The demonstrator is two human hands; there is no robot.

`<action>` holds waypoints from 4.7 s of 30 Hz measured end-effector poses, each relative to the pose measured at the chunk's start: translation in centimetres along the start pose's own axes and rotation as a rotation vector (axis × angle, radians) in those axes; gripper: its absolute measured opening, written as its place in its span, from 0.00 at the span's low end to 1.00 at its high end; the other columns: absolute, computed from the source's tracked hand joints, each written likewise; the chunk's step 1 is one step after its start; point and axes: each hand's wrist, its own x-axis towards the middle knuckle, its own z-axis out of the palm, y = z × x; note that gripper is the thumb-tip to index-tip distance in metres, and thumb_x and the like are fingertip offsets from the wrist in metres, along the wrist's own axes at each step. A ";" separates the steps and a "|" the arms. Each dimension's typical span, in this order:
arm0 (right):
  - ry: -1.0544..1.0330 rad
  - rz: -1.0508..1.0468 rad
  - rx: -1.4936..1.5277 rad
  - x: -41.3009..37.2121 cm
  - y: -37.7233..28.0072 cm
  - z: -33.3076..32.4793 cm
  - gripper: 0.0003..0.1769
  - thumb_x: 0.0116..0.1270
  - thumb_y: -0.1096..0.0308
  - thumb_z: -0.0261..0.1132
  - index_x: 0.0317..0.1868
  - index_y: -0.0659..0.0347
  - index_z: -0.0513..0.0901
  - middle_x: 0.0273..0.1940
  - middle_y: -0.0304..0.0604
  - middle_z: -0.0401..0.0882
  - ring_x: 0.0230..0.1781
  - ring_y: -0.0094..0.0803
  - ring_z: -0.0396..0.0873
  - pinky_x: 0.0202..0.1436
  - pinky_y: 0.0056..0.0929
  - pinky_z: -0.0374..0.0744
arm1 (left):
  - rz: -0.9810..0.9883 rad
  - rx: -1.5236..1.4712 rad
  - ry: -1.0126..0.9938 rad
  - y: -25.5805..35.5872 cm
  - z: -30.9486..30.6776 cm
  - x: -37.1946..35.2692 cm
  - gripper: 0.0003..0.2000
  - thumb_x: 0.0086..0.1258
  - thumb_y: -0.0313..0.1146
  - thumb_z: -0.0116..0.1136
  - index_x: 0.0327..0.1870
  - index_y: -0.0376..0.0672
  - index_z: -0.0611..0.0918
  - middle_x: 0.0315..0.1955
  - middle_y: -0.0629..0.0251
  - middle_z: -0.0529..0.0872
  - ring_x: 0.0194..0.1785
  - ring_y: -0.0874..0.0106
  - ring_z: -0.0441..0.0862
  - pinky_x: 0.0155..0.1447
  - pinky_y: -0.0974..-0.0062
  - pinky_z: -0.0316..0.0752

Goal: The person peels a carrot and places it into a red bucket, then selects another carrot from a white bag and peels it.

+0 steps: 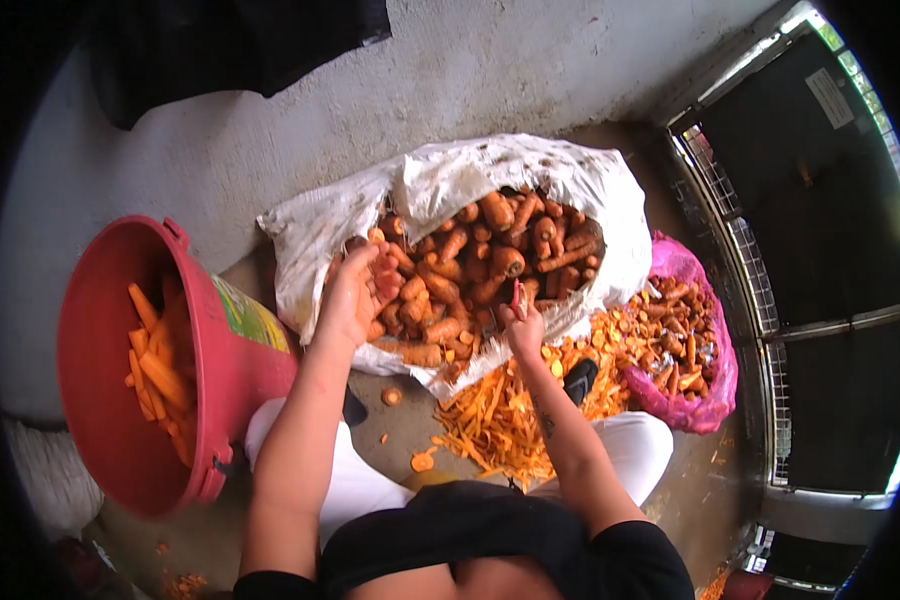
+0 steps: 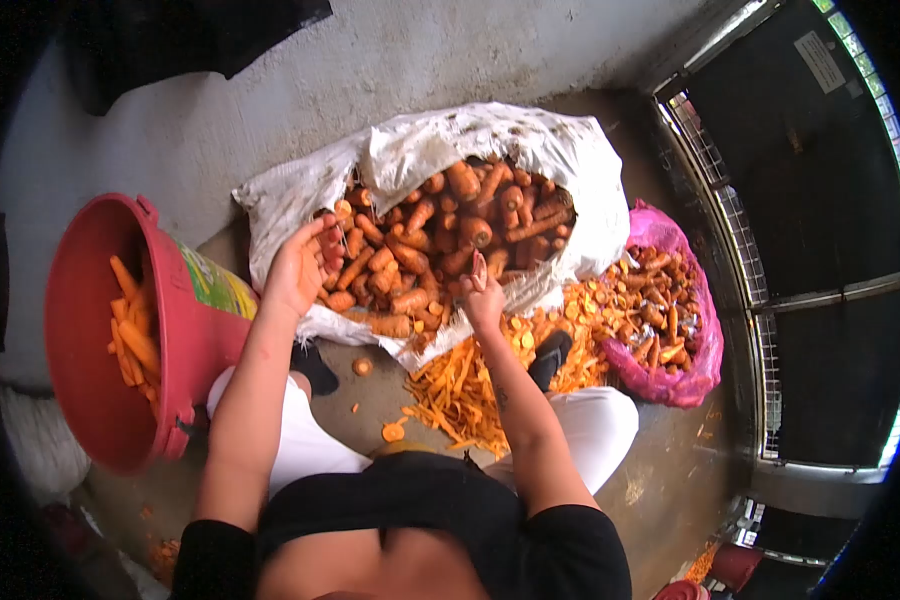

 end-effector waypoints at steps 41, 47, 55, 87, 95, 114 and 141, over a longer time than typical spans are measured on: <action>-0.312 0.411 0.597 7.8 -7.9 -0.9 0.27 0.55 0.55 0.73 0.53 0.57 0.77 0.22 0.30 0.71 0.16 0.19 0.66 0.18 0.21 0.62 | 0.021 0.329 0.041 -3.2 4.2 2.3 0.16 0.71 0.44 0.55 0.52 0.43 0.78 0.39 0.70 0.81 0.41 0.79 0.79 0.44 0.78 0.72; -0.273 -0.219 0.051 -1.8 -19.4 -3.2 0.31 0.61 0.67 0.71 0.64 0.66 0.72 0.50 0.47 0.80 0.49 0.28 0.78 0.52 0.27 0.76 | -0.084 0.310 -0.075 -5.9 5.5 2.8 0.33 0.69 0.64 0.48 0.63 0.44 0.72 0.52 0.64 0.80 0.54 0.69 0.79 0.60 0.64 0.72; -0.190 -0.167 0.392 -4.1 -19.8 -11.5 0.21 0.74 0.56 0.56 0.55 0.64 0.78 0.28 0.35 0.81 0.13 0.15 0.64 0.18 0.18 0.63 | -0.210 -0.390 -0.475 -3.2 6.4 -0.6 0.32 0.65 0.62 0.53 0.57 0.41 0.75 0.44 0.56 0.82 0.41 0.62 0.84 0.52 0.59 0.79; -0.372 -0.892 -0.277 -2.8 -18.4 -11.2 0.14 0.58 0.61 0.68 0.42 0.59 0.83 0.28 0.43 0.80 0.27 0.41 0.78 0.32 0.36 0.75 | -0.136 -0.043 -0.493 -4.5 8.9 -0.7 0.29 0.74 0.56 0.43 0.63 0.40 0.68 0.37 0.55 0.83 0.36 0.68 0.85 0.43 0.69 0.82; -0.391 -0.812 -0.334 -3.0 -18.8 -10.4 0.12 0.59 0.63 0.67 0.42 0.58 0.84 0.27 0.44 0.81 0.26 0.41 0.79 0.31 0.36 0.76 | -0.275 -0.133 -0.417 -5.2 9.2 -1.6 0.24 0.76 0.53 0.39 0.58 0.42 0.73 0.39 0.59 0.84 0.41 0.70 0.84 0.44 0.68 0.82; -0.330 -0.908 -0.356 -2.6 -18.0 -10.3 0.13 0.59 0.60 0.68 0.39 0.58 0.85 0.23 0.44 0.79 0.22 0.40 0.78 0.27 0.35 0.74 | -0.354 -0.224 -0.523 -4.5 8.1 -3.4 0.25 0.75 0.53 0.40 0.59 0.41 0.72 0.44 0.57 0.83 0.43 0.64 0.85 0.45 0.63 0.84; -0.345 -0.046 0.233 -0.5 -17.3 -13.0 0.20 0.74 0.57 0.58 0.54 0.64 0.81 0.29 0.32 0.78 0.25 0.15 0.70 0.28 0.18 0.69 | 0.125 0.519 -0.504 -4.6 8.7 -2.9 0.32 0.55 0.50 0.70 0.55 0.39 0.73 0.37 0.53 0.83 0.39 0.66 0.85 0.43 0.68 0.81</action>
